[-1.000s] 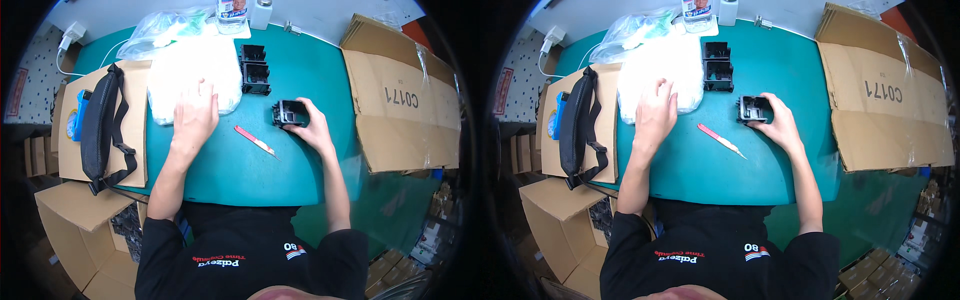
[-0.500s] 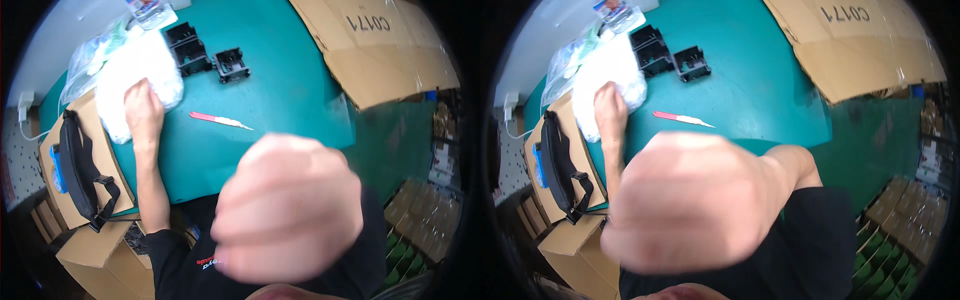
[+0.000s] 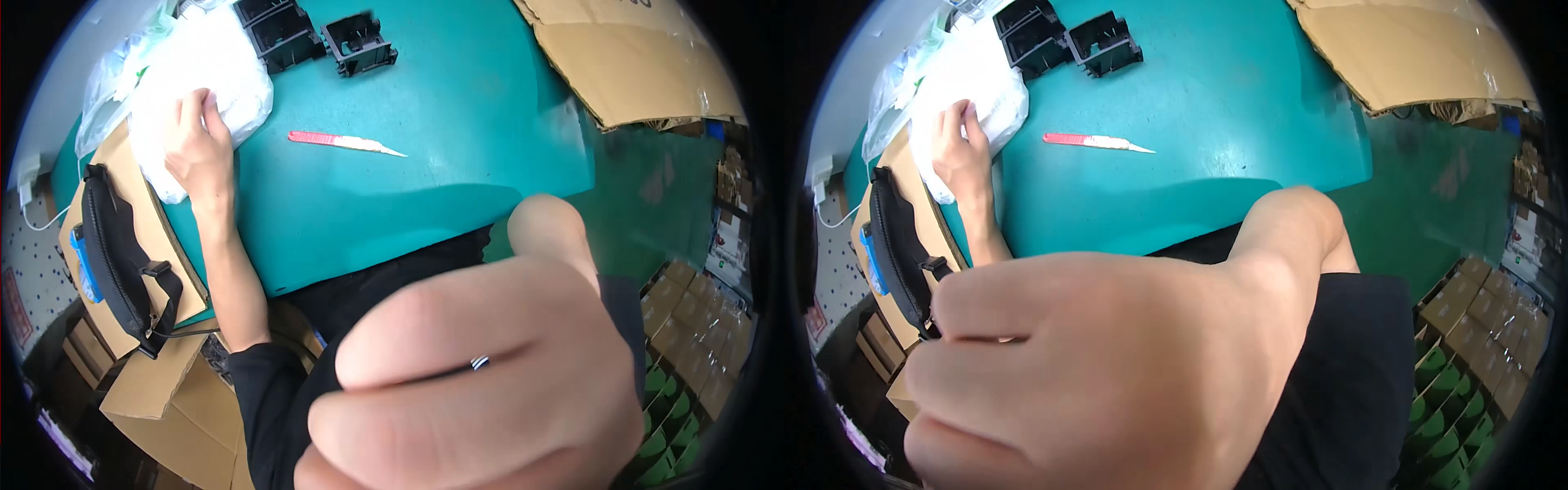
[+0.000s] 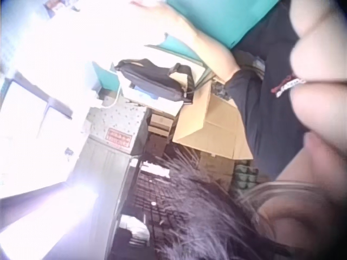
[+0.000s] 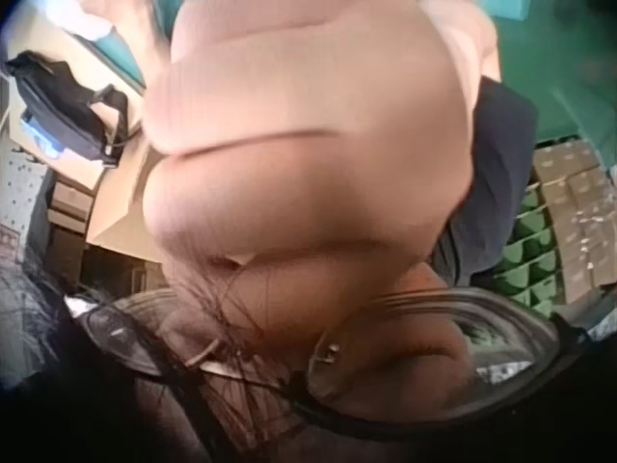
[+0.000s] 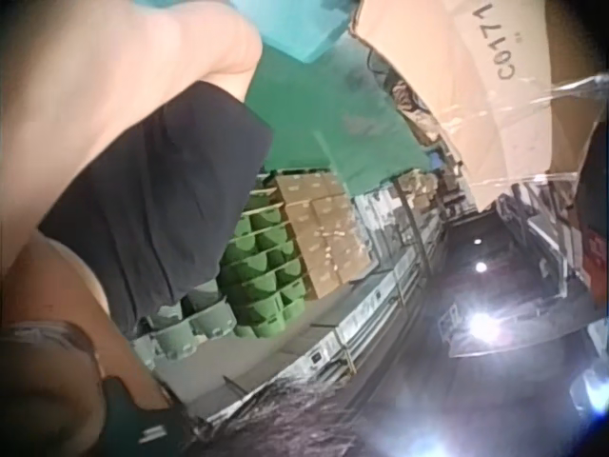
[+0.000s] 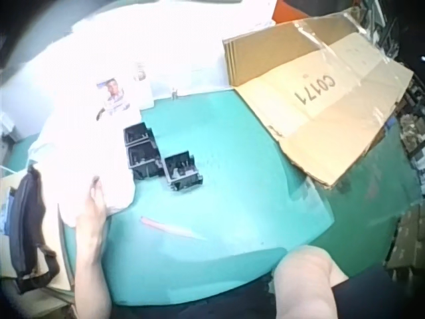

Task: The person uses a small metal tool to scrape and clean the interior of a black plastic electronic component. They then place the cleaned component into a clear plastic bag and repeat the process with another unit.

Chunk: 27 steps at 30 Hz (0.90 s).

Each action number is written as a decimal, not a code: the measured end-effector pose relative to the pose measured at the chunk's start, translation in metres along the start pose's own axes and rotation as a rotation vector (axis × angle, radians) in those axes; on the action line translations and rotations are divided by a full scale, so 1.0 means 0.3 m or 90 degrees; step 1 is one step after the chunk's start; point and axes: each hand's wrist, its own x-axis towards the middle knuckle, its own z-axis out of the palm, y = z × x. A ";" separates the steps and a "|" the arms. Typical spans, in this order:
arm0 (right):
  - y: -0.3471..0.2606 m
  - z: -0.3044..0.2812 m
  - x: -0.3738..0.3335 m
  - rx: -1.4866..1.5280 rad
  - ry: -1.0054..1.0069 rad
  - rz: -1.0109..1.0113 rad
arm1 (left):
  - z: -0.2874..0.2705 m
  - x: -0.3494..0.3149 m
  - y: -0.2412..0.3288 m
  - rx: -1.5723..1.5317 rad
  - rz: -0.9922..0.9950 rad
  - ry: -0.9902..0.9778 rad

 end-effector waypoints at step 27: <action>0.504 -0.256 -0.213 -0.092 0.427 0.481 | -0.036 -0.049 0.173 -1.039 -0.567 -0.347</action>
